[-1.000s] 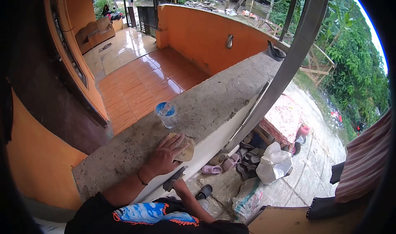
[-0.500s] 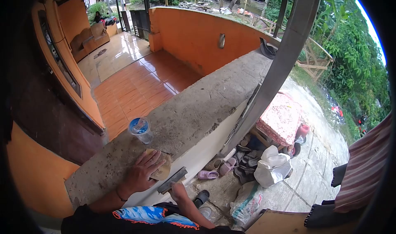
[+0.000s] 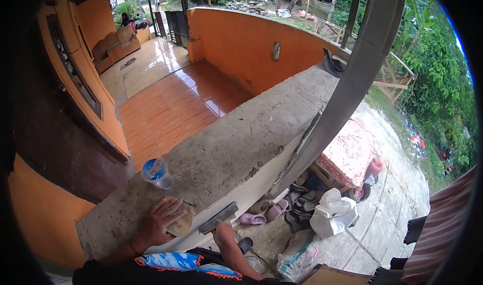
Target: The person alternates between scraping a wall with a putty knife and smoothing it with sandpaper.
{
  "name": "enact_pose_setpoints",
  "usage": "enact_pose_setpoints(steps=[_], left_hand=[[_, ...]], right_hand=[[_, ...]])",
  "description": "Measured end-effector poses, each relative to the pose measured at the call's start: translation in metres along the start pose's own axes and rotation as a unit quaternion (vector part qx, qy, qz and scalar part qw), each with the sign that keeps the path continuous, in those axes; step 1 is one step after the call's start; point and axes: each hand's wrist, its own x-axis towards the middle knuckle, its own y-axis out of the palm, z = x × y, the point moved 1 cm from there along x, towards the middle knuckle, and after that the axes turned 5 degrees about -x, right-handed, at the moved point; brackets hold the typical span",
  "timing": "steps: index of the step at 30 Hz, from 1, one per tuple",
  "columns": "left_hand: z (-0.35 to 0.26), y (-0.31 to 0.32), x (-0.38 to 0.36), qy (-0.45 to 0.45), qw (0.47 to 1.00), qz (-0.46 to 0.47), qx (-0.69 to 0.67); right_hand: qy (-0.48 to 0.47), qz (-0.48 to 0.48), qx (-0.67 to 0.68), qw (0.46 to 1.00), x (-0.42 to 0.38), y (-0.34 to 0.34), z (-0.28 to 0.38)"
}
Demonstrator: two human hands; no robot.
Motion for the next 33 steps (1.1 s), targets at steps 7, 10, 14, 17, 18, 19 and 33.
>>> enact_pose_setpoints(steps=[7,10,14,17,18,19,33], left_hand=[[-0.001,0.001,0.003,-0.019,1.0,-0.007,-0.008],[0.001,0.003,0.003,-0.026,1.0,-0.003,-0.003],[0.002,0.004,0.006,-0.035,0.999,-0.014,-0.018],[0.002,0.005,0.007,-0.042,0.999,-0.012,-0.009],[0.002,0.006,0.007,-0.046,0.999,-0.012,-0.012],[0.002,0.005,0.007,-0.049,0.999,-0.011,-0.013],[-0.001,0.005,0.011,-0.097,0.995,0.006,0.023]], right_hand=[[0.114,-0.002,0.036,0.993,0.159,-0.093,-0.055],[0.116,0.02,0.051,0.992,0.14,-0.063,-0.012],[0.053,-0.015,0.056,0.997,0.055,-0.037,0.044],[-0.005,-0.012,0.025,1.0,0.078,-0.058,0.021],[-0.002,-0.008,0.025,1.0,0.103,-0.07,0.01],[0.027,-0.032,-0.03,0.999,0.129,-0.082,0.0],[-0.095,-0.074,0.025,0.992,0.153,-0.112,0.091]])
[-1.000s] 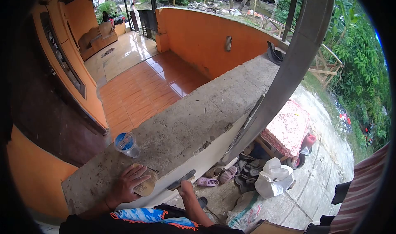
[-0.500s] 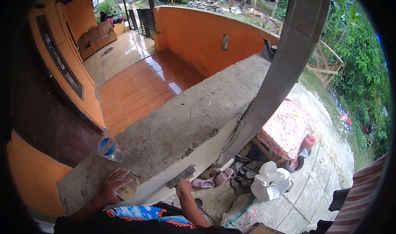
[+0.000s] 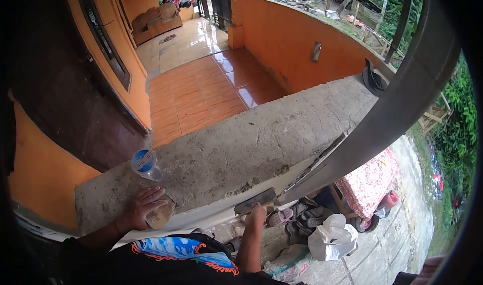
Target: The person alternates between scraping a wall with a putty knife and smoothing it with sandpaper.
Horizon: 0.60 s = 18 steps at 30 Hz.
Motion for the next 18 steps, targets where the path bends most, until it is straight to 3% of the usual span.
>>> enact_pose_setpoints(steps=[3,6,9,12,13,15,18], left_hand=[[-0.003,-0.004,0.0,-0.011,1.0,0.012,0.01],[-0.004,-0.005,0.001,0.0,1.0,0.012,0.014],[-0.005,-0.006,0.0,-0.006,1.0,0.012,0.012],[-0.004,-0.008,0.0,-0.005,1.0,0.007,0.014],[-0.004,-0.006,-0.001,-0.004,1.0,0.008,0.016],[-0.003,-0.006,-0.001,0.001,1.0,0.004,0.007],[-0.001,-0.006,-0.005,0.006,1.0,-0.009,-0.006]], right_hand=[[0.048,-0.005,-0.031,0.998,0.058,-0.021,0.005],[0.116,0.04,0.039,0.992,0.094,-0.043,-0.007],[0.064,0.015,0.045,0.997,0.092,-0.019,-0.003],[-0.041,-0.055,-0.086,0.994,-0.01,0.026,0.044],[-0.04,-0.056,-0.091,0.993,-0.009,0.021,0.04],[-0.124,-0.067,-0.279,0.95,0.006,0.008,0.034],[-0.182,-0.07,-0.299,0.934,0.014,0.004,0.029]])
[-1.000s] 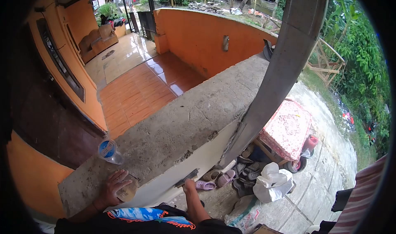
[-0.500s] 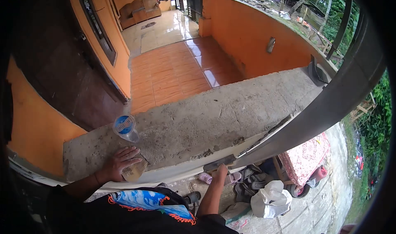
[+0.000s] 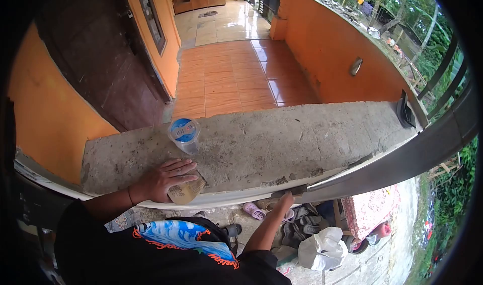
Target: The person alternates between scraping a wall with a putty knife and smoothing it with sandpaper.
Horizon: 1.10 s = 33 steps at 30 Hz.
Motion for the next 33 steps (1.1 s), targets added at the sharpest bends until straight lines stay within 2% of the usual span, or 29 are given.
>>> enact_pose_setpoints(steps=[7,11,12,13,14,15,16,17,19,22,23,24,25,26,27,29,31,32,33], left_hand=[[0.007,0.004,-0.007,0.025,0.998,-0.05,-0.028],[0.015,0.014,-0.014,0.051,0.993,-0.096,-0.046],[0.016,0.016,-0.014,0.057,0.991,-0.108,-0.053],[0.017,0.019,-0.016,0.06,0.99,-0.112,-0.063],[0.02,0.019,-0.015,0.066,0.988,-0.118,-0.068],[0.021,0.027,-0.023,0.074,0.987,-0.096,-0.107],[0.022,0.028,-0.02,0.074,0.986,-0.122,-0.091],[0.024,0.028,-0.017,0.078,0.983,-0.149,-0.07],[0.024,0.035,-0.02,0.093,0.983,-0.14,-0.075],[0.028,0.036,-0.016,0.097,0.982,-0.153,-0.062],[0.029,0.037,-0.016,0.095,0.98,-0.167,-0.059],[0.03,0.037,-0.015,0.093,0.98,-0.163,-0.065],[0.033,0.039,-0.014,0.1,0.98,-0.156,-0.075],[0.035,0.042,-0.014,0.107,0.977,-0.169,-0.075],[0.034,0.044,-0.015,0.113,0.974,-0.184,-0.073],[0.032,0.043,-0.016,0.103,0.979,-0.168,-0.058],[0.033,0.047,-0.015,0.104,0.979,-0.173,-0.034],[0.032,0.047,-0.016,0.105,0.979,-0.17,-0.034],[0.032,0.048,-0.015,0.102,0.979,-0.176,-0.033]], right_hand=[[-0.219,-0.06,-0.029,0.973,0.002,0.011,-0.006],[-0.288,-0.097,-0.085,0.949,0.002,0.021,-0.015],[-0.249,-0.055,-0.055,0.965,0.005,0.026,-0.031],[-0.19,-0.025,-0.115,0.975,-0.004,0.028,-0.041],[-0.251,-0.038,-0.088,0.963,-0.092,0.048,0.027],[-0.115,-0.048,-0.268,0.955,-0.14,0.058,0.009],[-0.201,0.006,-0.486,0.85,-0.111,0.061,-0.08],[-0.205,-0.007,-0.204,0.957,-0.197,0.081,-0.033],[-0.25,0.045,-0.126,0.959,-0.254,0.101,-0.041],[-0.208,0.075,-0.104,0.97,-0.269,0.102,-0.019],[-0.207,0.026,-0.159,0.965,-0.263,0.097,-0.012],[-0.188,0.023,-0.171,0.967,-0.258,0.092,0.0],[-0.204,0.029,-0.143,0.968,-0.248,0.089,0.0],[-0.223,0.028,-0.17,0.959,-0.226,0.084,-0.017],[-0.159,0.018,-0.194,0.968,-0.237,0.083,0.0],[-0.126,0.028,-0.138,0.982,-0.259,0.089,0.006],[-0.143,0.046,-0.177,0.973,-0.305,0.108,0.013],[-0.173,0.022,-0.144,0.974,-0.317,0.12,-0.009],[-0.189,0.062,-0.204,0.959,-0.324,0.124,-0.033]])
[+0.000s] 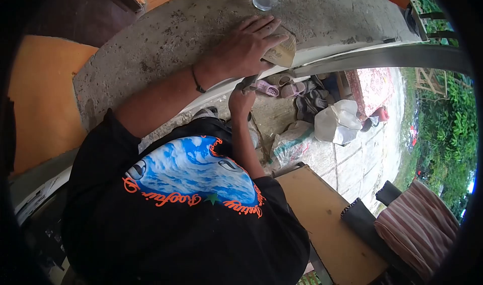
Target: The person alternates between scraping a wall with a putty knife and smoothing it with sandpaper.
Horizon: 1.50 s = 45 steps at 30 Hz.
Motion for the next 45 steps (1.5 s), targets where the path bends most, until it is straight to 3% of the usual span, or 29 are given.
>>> enact_pose_setpoints(steps=[2,4,5,6,7,8,10,11,14,16,18,20,23,27,28,30,31,35,37,40,45], left_hand=[[0.0,0.001,0.0,-0.001,1.0,-0.002,0.003],[0.0,0.0,0.0,0.007,1.0,-0.004,0.007],[-0.001,0.0,0.0,0.01,1.0,0.0,0.012],[0.0,-0.001,0.001,0.011,1.0,-0.005,0.012],[-0.001,0.0,0.001,0.012,1.0,-0.007,0.011],[-0.003,0.002,0.0,0.02,1.0,0.004,0.014],[0.0,0.002,0.002,0.019,1.0,-0.01,0.015],[0.0,0.004,0.0,0.026,0.999,0.006,0.022],[0.002,-0.001,0.004,0.041,0.999,-0.001,0.01],[-0.001,0.0,0.005,0.031,0.999,0.012,0.02],[-0.004,0.0,0.004,0.032,0.999,0.021,0.028],[-0.002,0.0,0.006,0.029,0.999,0.025,0.027],[-0.002,0.001,0.007,0.026,0.999,0.027,0.024],[-0.002,0.002,0.002,0.03,0.998,0.028,0.04],[-0.002,0.002,0.001,0.031,0.998,0.027,0.041],[0.0,0.001,0.009,0.039,0.998,0.019,0.047],[0.0,0.001,0.008,0.037,0.998,0.021,0.04],[-0.001,0.003,0.006,0.026,0.999,0.023,0.035],[-0.001,0.003,0.004,0.026,0.999,0.021,0.039],[0.0,0.003,0.007,0.029,0.998,0.019,0.046],[-0.002,0.001,0.008,0.019,0.999,0.022,0.043]], right_hand=[[-0.102,-0.086,-0.007,0.991,-0.018,0.012,0.01],[-0.045,-0.067,0.03,0.996,0.017,0.001,-0.001],[-0.096,-0.095,0.028,0.99,0.042,-0.003,-0.016],[-0.03,-0.099,-0.042,0.994,0.068,-0.011,-0.024],[-0.001,-0.081,0.042,0.996,0.086,-0.021,-0.022],[0.095,-0.048,0.102,0.989,0.119,-0.015,-0.07],[0.161,0.016,0.114,0.98,0.094,-0.045,0.002],[0.172,0.014,0.129,0.977,0.077,-0.038,-0.001],[-0.041,-0.002,0.049,0.998,0.043,-0.02,0.01],[0.04,0.05,-0.012,0.998,0.071,-0.033,-0.001],[0.156,0.082,0.024,0.984,0.091,-0.044,-0.011],[0.121,0.086,0.069,0.986,0.075,-0.054,0.018],[0.018,0.108,0.022,0.994,0.049,-0.039,0.014],[0.116,0.101,0.068,0.986,0.084,-0.045,-0.002],[0.122,0.102,0.036,0.987,0.088,-0.047,0.002],[0.121,0.108,0.101,0.982,0.071,-0.057,0.028],[0.081,0.089,0.089,0.989,0.061,-0.05,0.027],[0.055,0.156,0.067,0.984,0.063,-0.051,0.018],[0.107,0.106,0.092,0.984,0.072,-0.054,0.02],[0.139,0.114,0.181,0.967,0.065,-0.055,0.036],[-0.017,0.1,0.056,0.993,0.068,-0.041,0.011]])
